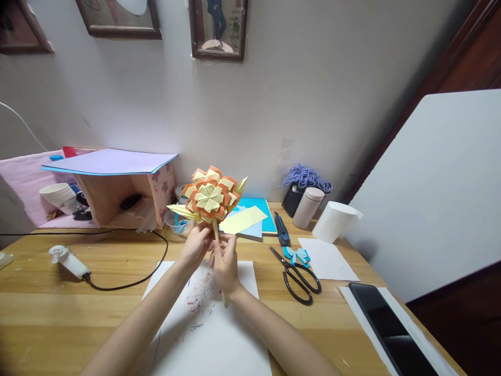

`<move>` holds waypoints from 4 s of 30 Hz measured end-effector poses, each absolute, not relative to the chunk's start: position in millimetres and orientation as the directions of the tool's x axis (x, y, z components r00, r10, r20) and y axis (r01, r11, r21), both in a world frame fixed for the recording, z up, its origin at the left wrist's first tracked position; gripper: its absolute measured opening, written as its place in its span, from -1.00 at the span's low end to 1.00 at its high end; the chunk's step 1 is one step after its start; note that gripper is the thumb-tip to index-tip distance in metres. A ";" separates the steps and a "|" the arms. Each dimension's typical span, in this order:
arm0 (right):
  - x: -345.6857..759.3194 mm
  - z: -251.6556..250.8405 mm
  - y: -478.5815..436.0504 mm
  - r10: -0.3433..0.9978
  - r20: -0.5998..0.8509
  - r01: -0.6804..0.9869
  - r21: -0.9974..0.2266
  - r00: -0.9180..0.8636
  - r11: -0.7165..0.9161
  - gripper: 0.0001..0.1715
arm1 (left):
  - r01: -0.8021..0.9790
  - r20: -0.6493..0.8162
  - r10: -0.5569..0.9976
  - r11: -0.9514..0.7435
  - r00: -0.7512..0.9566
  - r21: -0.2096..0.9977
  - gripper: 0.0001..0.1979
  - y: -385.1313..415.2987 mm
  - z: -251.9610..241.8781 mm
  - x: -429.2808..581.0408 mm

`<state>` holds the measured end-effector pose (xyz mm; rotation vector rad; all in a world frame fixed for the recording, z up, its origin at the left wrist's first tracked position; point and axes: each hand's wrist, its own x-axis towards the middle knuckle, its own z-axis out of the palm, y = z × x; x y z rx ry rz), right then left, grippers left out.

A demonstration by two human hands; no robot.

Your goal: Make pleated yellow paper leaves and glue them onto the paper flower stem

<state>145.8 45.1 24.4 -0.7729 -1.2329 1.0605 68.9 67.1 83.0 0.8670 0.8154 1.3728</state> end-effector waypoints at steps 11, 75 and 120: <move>147.1 20.8 50.2 0.940 0.342 -0.198 -0.920 0.020 0.339 -0.80 | -0.437 0.034 0.999 -0.014 0.038 0.899 -0.77 67.1 82.9 69.5; 146.7 18.4 49.5 0.927 0.375 -0.234 -0.902 -0.010 0.362 -0.86 | -0.160 0.151 0.988 -0.143 0.039 0.977 -0.70 75.0 86.2 53.0; 149.8 34.0 42.5 0.918 0.397 -0.264 -0.885 0.006 0.384 -0.84 | -0.304 0.076 0.997 -0.081 -0.031 0.949 -0.77 84.7 75.5 46.6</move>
